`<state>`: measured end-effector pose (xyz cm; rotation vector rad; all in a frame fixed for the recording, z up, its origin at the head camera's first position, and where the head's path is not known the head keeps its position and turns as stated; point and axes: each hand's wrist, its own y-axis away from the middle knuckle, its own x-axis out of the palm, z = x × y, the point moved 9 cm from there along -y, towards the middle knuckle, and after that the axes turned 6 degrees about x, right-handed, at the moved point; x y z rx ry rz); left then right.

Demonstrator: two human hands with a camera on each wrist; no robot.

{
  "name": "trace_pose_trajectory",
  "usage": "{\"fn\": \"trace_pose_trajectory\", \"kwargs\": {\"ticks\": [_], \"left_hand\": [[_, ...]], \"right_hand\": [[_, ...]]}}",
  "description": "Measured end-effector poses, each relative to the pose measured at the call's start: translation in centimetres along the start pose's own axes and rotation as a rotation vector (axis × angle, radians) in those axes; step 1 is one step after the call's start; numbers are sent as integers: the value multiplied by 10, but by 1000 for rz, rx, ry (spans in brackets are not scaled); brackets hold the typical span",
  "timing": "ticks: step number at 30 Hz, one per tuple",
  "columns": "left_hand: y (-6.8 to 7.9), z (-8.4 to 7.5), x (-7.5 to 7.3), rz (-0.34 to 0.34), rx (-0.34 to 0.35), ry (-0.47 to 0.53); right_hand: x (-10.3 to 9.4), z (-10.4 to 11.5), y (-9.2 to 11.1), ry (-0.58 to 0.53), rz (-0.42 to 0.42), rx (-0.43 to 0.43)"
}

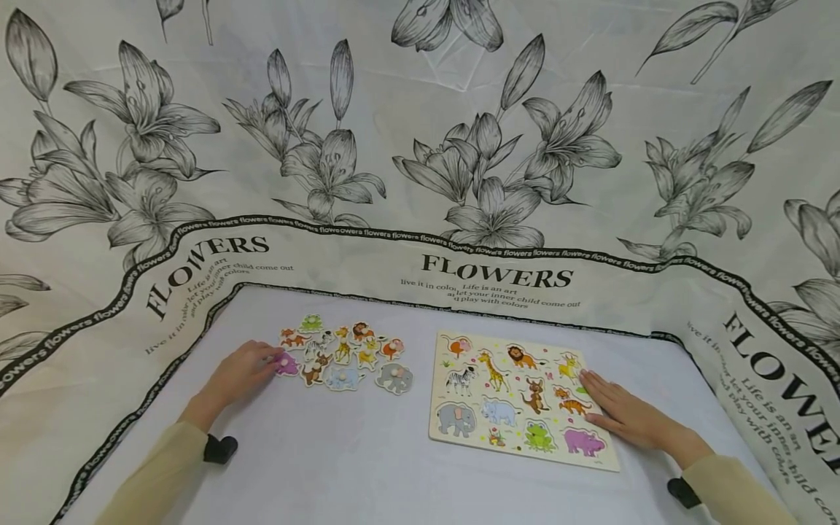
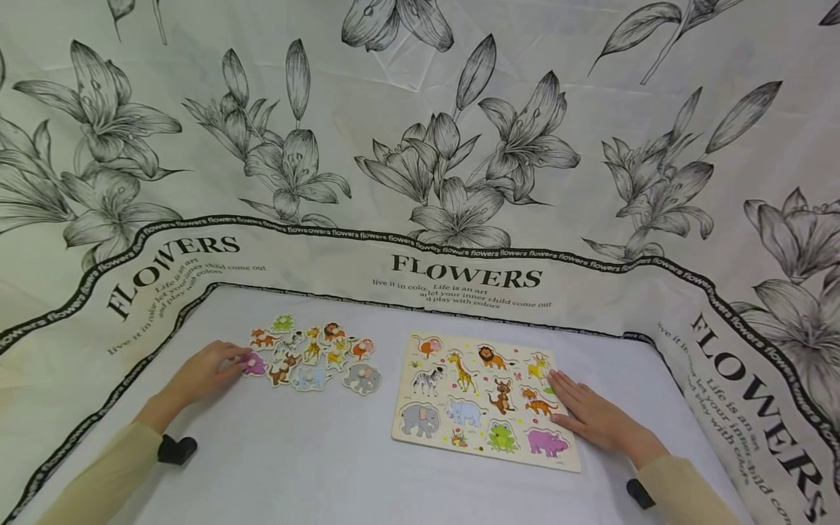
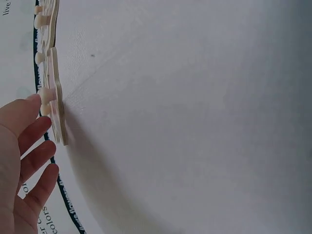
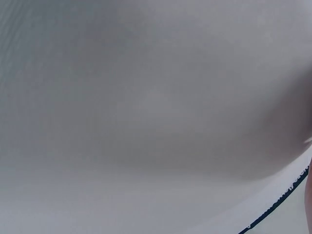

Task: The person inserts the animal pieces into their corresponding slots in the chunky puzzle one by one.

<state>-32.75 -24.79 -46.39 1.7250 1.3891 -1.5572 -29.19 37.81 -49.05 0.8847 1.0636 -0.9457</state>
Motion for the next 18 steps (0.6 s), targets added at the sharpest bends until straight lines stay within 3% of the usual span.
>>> {"fn": "trace_pose_trajectory", "kwargs": {"ticks": [11,18], "left_hand": [[-3,-3,4,7,34,72],[-7,0,9,41,7,94]], "right_hand": [[3,-5,-1,11,15,-3],[3,-6,-1,23,17,-5]]}}
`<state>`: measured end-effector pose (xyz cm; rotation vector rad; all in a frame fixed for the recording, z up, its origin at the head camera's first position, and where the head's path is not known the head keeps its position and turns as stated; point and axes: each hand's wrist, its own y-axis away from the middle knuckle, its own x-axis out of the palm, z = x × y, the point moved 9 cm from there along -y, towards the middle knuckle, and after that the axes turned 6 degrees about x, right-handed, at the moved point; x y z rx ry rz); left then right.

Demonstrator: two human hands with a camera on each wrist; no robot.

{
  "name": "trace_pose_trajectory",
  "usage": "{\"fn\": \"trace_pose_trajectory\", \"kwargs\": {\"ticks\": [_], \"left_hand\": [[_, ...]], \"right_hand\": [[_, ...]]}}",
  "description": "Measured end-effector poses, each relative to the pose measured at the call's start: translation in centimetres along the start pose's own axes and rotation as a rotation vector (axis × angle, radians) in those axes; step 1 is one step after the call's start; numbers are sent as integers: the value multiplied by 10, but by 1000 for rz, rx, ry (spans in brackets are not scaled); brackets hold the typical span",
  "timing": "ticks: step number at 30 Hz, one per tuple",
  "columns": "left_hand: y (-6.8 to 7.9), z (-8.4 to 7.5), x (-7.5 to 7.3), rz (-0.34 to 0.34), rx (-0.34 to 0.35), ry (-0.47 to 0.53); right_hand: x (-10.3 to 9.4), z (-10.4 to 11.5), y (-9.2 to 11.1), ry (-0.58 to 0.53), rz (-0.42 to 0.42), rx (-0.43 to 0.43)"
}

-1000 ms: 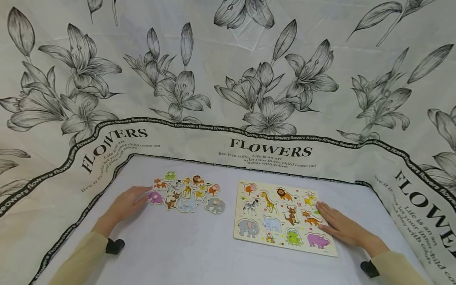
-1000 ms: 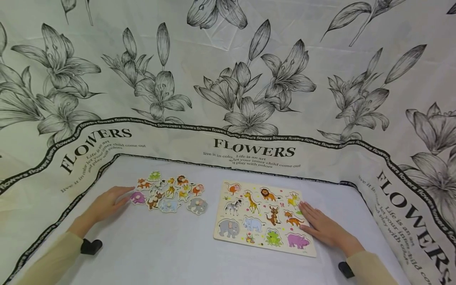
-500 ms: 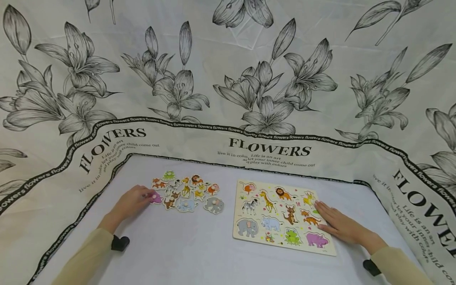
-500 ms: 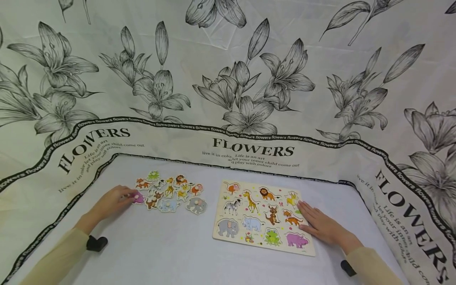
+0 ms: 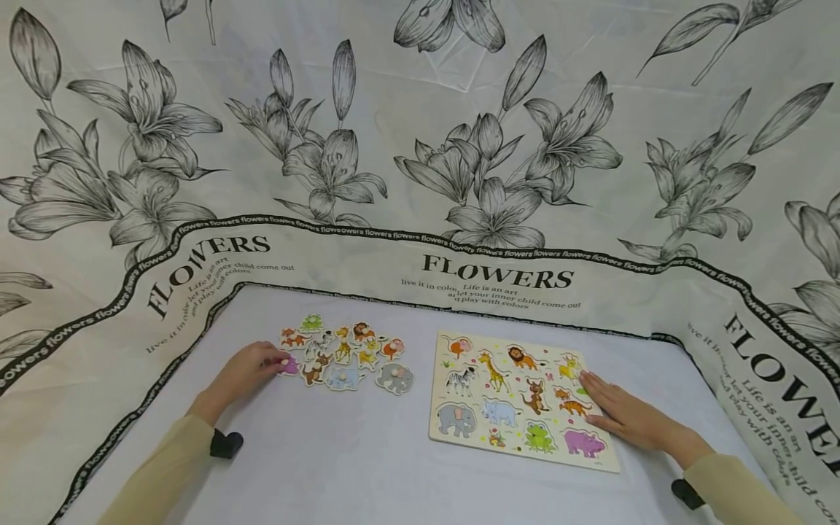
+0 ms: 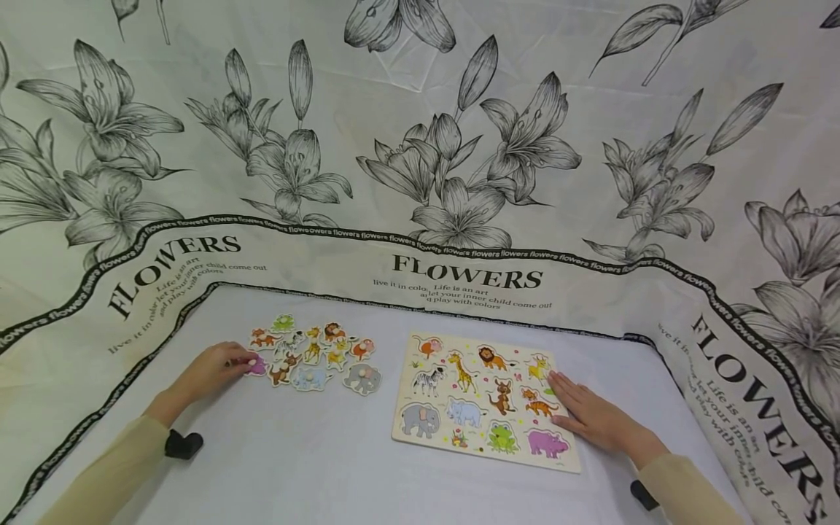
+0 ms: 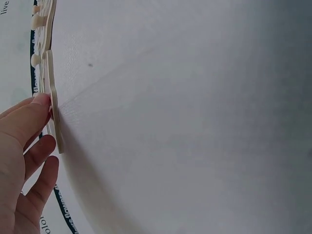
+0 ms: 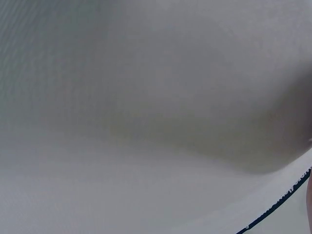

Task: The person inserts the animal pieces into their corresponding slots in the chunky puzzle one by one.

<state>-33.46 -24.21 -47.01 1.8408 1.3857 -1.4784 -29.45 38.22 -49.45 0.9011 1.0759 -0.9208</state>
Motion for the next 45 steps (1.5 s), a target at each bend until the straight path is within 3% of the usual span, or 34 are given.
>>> {"fn": "trace_pose_trajectory", "kwargs": {"ticks": [10,22,34,45], "left_hand": [[0,3,0,5,-24,38],[6,3,3,16,-31,-59],[12,-4,-7,-43,-27,-78],[13,-3,-6,-74,-42,-66]], "right_hand": [[-1,2,0,-1,-10,-11],[-2,6,3,40,-35,-36],[-2,4,4,48,-44,-22],[-1,3,3,39,-34,-25]]}}
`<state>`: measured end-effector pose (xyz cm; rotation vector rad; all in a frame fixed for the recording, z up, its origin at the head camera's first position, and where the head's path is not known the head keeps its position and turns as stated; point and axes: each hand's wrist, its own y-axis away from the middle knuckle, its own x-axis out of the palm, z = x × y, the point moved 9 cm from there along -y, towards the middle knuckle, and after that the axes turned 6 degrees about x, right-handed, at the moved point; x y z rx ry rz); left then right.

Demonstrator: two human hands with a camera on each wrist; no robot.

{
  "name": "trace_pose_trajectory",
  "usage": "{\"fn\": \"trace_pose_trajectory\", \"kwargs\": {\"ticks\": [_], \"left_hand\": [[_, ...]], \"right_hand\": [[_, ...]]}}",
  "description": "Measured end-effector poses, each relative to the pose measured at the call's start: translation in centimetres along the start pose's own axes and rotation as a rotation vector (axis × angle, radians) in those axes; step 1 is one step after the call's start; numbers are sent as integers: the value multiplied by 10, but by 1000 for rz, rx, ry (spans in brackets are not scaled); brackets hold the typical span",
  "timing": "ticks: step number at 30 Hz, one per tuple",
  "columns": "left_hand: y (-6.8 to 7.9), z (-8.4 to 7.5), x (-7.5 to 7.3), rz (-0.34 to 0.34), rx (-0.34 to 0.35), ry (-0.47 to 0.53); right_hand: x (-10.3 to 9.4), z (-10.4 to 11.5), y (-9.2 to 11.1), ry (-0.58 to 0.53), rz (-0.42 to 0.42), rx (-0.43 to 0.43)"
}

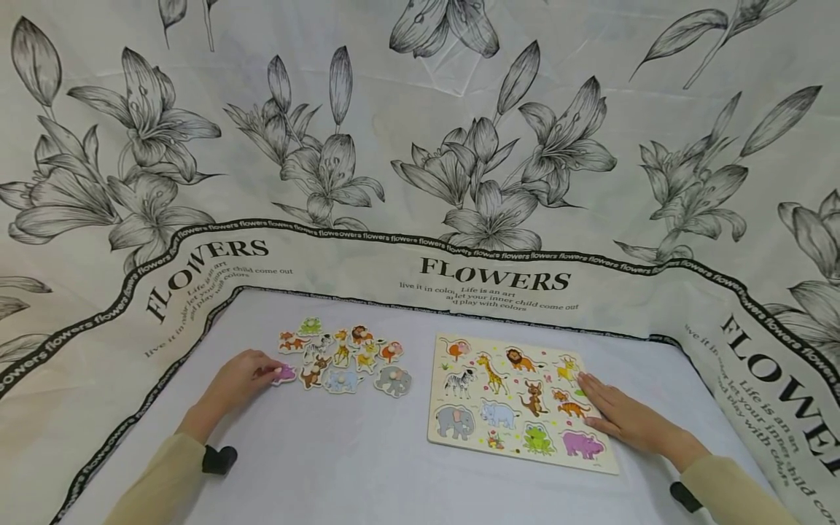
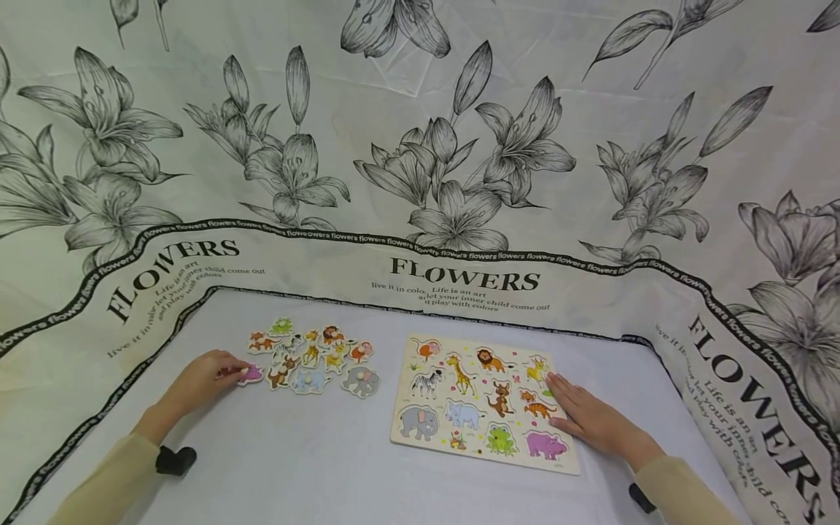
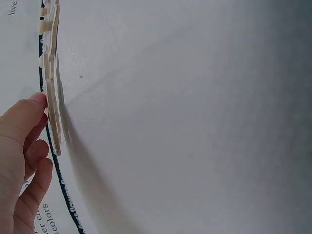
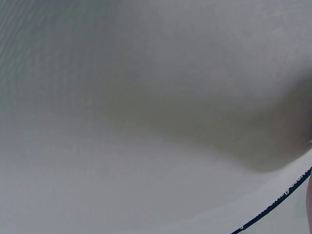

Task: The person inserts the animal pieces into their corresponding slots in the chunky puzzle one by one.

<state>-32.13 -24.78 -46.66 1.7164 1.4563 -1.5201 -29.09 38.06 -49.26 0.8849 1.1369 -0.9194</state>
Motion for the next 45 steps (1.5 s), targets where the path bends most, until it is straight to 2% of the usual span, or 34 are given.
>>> {"fn": "trace_pose_trajectory", "kwargs": {"ticks": [6,14,24,31,38,45], "left_hand": [[1,0,0,-22,-32,21],[-2,-10,-5,-108,19,44],[-5,-12,-3,-166,0,105],[-5,-16,-1,-197,-7,176],[-8,-23,4,-204,-15,207],[-11,-33,8,-206,-18,235]], "right_hand": [[0,0,-2,-3,2,-6],[3,-3,-2,-4,8,3],[2,0,-1,-13,3,0],[2,-1,-1,-25,16,17],[-2,4,0,13,-54,-48],[0,2,0,-20,-9,-12]]}}
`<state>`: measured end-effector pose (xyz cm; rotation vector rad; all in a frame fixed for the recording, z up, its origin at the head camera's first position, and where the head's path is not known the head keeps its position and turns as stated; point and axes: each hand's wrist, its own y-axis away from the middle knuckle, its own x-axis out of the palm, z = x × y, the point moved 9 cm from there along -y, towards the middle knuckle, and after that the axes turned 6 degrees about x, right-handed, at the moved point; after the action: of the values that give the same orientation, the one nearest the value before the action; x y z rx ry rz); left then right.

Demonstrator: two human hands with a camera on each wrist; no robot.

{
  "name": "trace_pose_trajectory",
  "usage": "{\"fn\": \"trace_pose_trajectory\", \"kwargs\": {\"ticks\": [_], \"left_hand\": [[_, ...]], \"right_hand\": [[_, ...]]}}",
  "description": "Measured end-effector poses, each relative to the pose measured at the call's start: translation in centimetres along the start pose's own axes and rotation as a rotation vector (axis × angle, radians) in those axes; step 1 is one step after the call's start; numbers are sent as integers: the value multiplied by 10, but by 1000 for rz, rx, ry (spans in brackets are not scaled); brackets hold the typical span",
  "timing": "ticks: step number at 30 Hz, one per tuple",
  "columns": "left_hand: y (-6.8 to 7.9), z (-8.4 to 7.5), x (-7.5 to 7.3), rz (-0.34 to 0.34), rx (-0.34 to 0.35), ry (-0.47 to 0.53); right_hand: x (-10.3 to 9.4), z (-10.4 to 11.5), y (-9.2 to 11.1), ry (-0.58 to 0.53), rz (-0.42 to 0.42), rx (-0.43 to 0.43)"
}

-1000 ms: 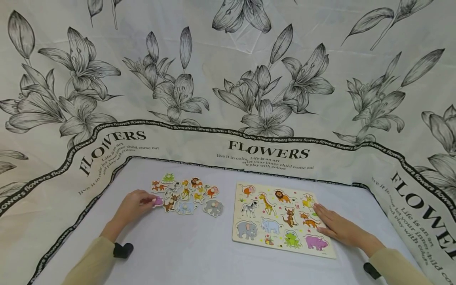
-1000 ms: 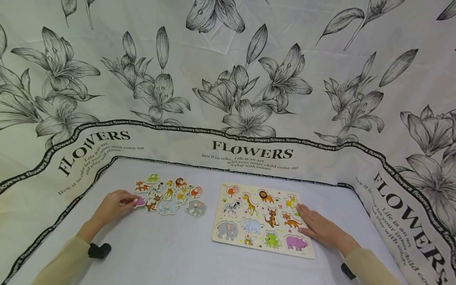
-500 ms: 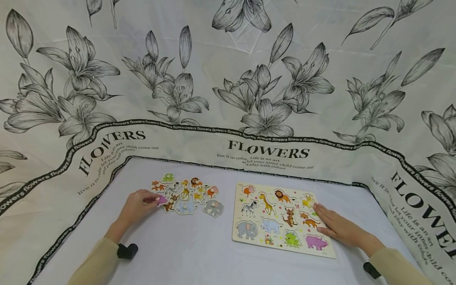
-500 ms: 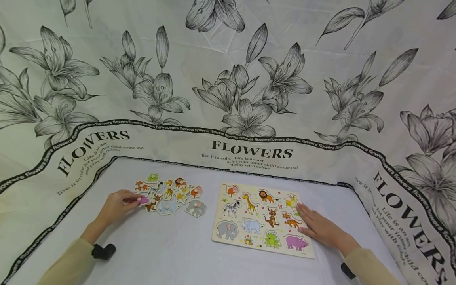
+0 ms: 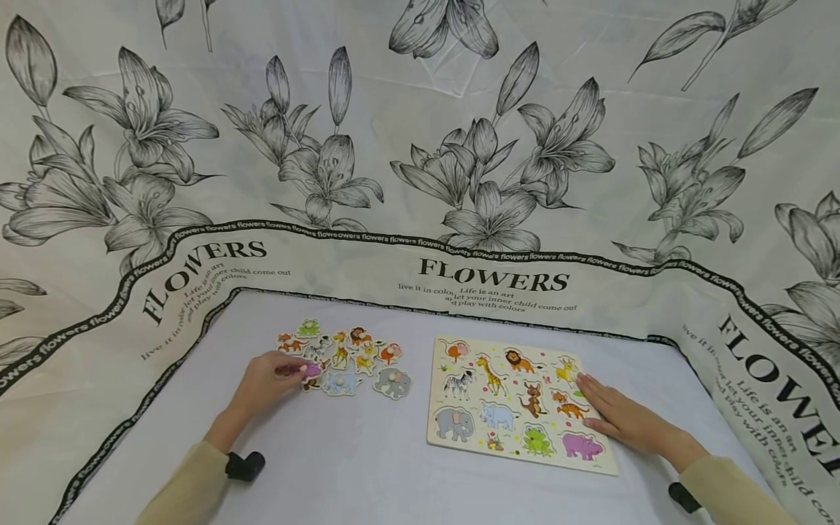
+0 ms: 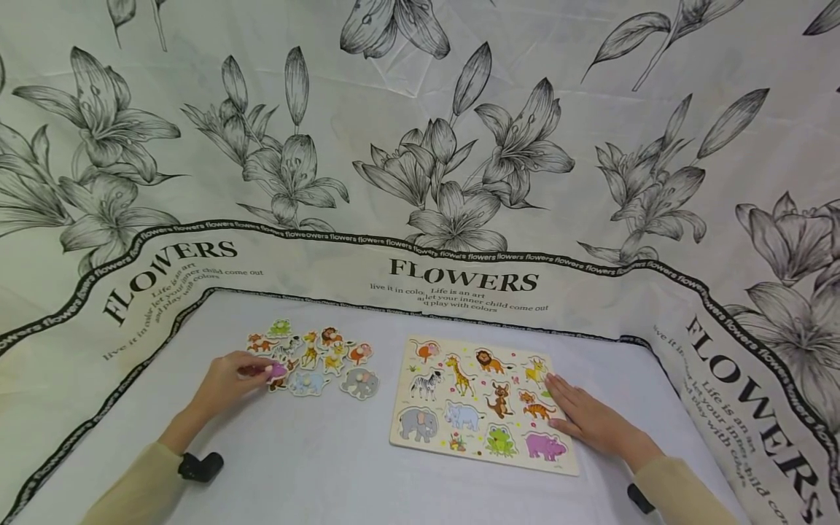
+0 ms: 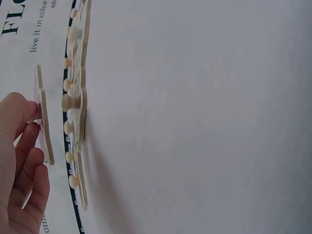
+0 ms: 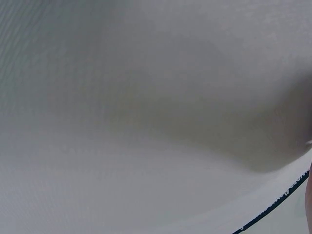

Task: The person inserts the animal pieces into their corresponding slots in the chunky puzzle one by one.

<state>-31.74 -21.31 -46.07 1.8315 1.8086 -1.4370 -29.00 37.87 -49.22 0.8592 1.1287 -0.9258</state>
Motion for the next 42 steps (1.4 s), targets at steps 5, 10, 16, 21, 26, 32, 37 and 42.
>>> {"fn": "trace_pose_trajectory", "kwargs": {"ticks": [5,10,16,21,26,32,37,42], "left_hand": [[-1,-8,7,5,-12,15],[-2,-17,13,17,-20,30],[-2,-21,20,23,-18,43],[-4,-25,26,30,1,50],[-8,-33,30,33,30,63],[-13,-47,33,16,94,89],[-17,-55,40,10,130,120],[-18,-66,45,9,127,147]], "right_hand": [[1,0,1,5,-17,-21],[0,4,4,58,-103,-98],[0,4,4,44,-89,-88],[0,5,4,13,-58,-51],[0,5,3,1,-14,-22],[-3,6,4,-3,-9,-26],[-5,10,4,-3,-23,-41],[-5,8,4,-1,-20,-32]]}}
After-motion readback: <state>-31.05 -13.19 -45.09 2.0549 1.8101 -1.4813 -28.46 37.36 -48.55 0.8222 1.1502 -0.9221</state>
